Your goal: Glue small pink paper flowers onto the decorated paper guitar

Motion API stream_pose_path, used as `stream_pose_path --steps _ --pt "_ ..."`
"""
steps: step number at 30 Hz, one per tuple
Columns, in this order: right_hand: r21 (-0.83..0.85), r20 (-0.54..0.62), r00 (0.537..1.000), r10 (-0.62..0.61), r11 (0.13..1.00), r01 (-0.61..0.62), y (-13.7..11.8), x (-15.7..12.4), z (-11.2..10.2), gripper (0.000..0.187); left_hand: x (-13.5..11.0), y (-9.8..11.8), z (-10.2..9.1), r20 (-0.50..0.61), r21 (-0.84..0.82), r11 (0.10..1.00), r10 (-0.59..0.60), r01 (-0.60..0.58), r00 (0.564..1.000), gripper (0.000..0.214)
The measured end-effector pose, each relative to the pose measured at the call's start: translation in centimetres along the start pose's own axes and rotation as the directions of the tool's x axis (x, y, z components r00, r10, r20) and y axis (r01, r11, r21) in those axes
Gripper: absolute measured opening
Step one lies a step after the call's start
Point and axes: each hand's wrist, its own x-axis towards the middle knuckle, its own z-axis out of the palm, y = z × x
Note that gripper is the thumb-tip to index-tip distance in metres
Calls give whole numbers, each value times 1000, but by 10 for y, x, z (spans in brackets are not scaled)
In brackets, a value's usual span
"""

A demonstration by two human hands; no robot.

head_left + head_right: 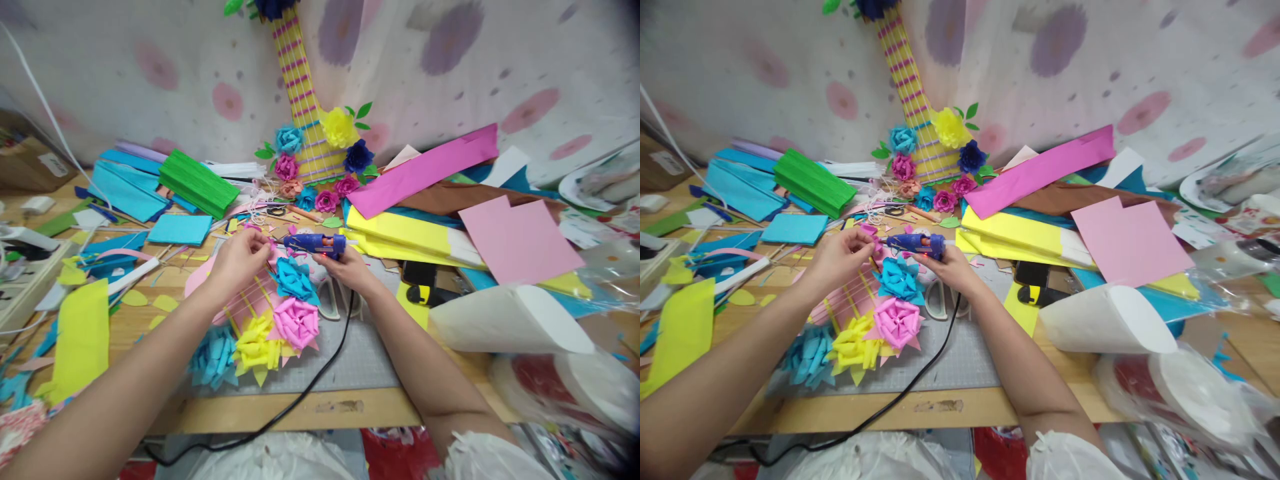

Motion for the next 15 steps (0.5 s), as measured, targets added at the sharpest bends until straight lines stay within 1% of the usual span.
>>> stream_pose_path --steps 4,8,13,15 --pt "3 -14 1000 -22 1000 22 2 1 0 35 1 -1 1 -3 16 1000 13 -13 1000 13" --pt "-20 -39 999 -9 1000 8 2 1 0 36 1 -1 2 1 10 1000 22 -22 1000 12" --pt "-13 -77 997 6 1000 -7 3 2 -2 38 -2 3 1 59 -45 997 61 -58 996 10" --pt "-10 -122 991 50 999 -52 5 5 -7 40 -3 3 1 94 -99 991 95 -86 991 11"
